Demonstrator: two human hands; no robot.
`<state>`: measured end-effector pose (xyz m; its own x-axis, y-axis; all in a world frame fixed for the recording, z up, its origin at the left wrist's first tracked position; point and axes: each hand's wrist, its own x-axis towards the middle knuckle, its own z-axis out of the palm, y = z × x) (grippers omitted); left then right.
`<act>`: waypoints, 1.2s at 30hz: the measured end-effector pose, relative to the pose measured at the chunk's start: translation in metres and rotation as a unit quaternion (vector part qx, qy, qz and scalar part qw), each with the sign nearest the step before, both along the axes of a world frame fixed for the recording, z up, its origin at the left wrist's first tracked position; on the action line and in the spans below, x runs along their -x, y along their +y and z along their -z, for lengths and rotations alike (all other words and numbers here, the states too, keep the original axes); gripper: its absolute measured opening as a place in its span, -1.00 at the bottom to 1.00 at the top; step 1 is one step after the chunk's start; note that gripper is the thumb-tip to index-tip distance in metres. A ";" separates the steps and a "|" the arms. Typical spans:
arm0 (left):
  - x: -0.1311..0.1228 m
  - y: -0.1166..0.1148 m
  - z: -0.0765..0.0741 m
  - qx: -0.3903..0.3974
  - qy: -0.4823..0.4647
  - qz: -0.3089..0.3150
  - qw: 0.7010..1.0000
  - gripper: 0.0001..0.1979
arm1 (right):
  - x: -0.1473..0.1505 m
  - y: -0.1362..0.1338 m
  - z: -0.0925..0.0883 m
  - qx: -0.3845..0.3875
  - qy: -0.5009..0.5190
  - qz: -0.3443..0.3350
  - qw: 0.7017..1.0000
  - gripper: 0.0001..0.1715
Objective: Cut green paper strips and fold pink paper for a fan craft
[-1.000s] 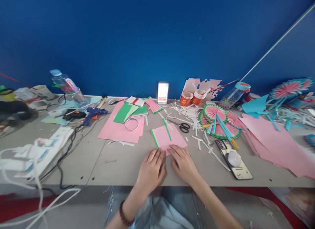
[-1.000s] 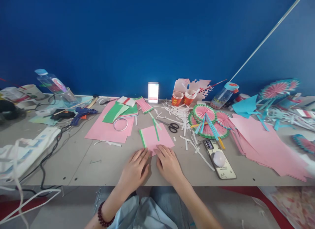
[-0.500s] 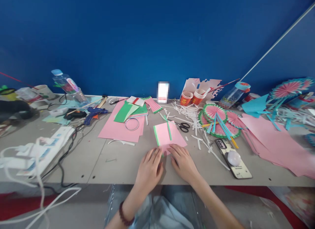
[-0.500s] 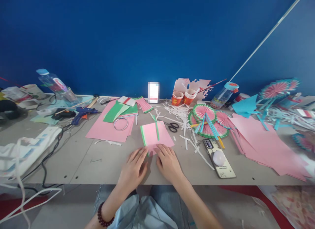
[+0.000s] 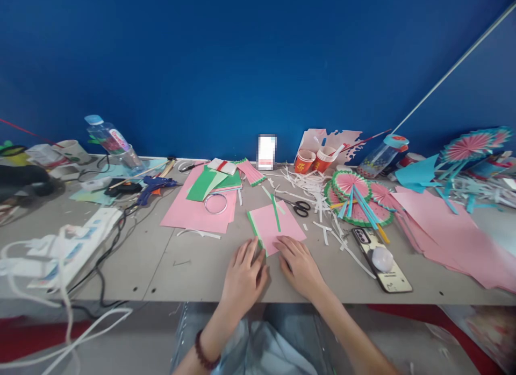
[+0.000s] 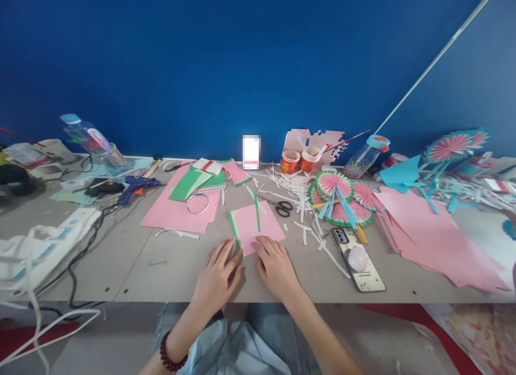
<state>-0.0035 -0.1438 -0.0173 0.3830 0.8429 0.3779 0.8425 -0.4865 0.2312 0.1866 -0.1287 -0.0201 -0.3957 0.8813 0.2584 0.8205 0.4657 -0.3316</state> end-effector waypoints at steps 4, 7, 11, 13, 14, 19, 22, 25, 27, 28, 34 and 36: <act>0.000 -0.003 -0.001 -0.024 -0.020 0.008 0.999 -0.72 | 0.000 0.000 -0.001 0.006 0.003 0.000 1.000 -0.55; 0.001 -0.003 -0.001 -0.025 -0.028 0.010 0.999 -0.72 | 0.000 0.000 -0.001 0.006 0.009 0.004 1.000 -0.54; 0.000 -0.002 -0.001 -0.006 -0.030 0.009 0.999 -0.73 | 0.000 0.000 0.000 -0.001 0.015 0.006 1.000 -0.54; 0.000 -0.002 -0.002 0.005 -0.032 0.008 0.999 -0.74 | -0.001 0.000 0.000 -0.005 0.015 0.004 1.000 -0.53; 0.000 -0.002 -0.002 0.008 -0.031 0.011 0.999 -0.73 | -0.001 0.001 0.000 -0.005 0.015 0.002 1.000 -0.53; -0.001 -0.003 -0.004 0.006 -0.016 0.023 1.000 -0.78 | 0.000 0.000 -0.002 0.000 0.016 -0.003 1.000 -0.53; 0.000 -0.004 -0.003 0.009 -0.024 0.014 1.000 -0.82 | -0.001 -0.001 0.000 0.000 0.018 -0.003 1.000 -0.54; 0.000 -0.004 -0.002 0.006 -0.018 0.021 1.000 -0.73 | -0.001 0.001 0.002 -0.004 0.022 -0.004 1.000 -0.55; 0.000 -0.003 -0.002 0.011 -0.015 0.030 0.999 -0.68 | 0.000 0.004 -0.001 -0.016 0.031 -0.008 0.999 -0.56; 0.000 -0.003 -0.002 0.014 -0.017 0.031 0.999 -0.68 | 0.001 0.005 -0.005 -0.028 0.039 -0.010 0.999 -0.57; -0.001 -0.001 0.000 0.040 -0.010 0.033 0.999 -0.60 | -0.012 -0.047 -0.054 -0.096 0.134 -0.052 0.985 -0.63; -0.001 0.002 -0.001 0.046 -0.006 0.037 0.998 -0.58 | -0.024 -0.088 -0.066 -0.090 0.160 -0.046 0.982 -0.71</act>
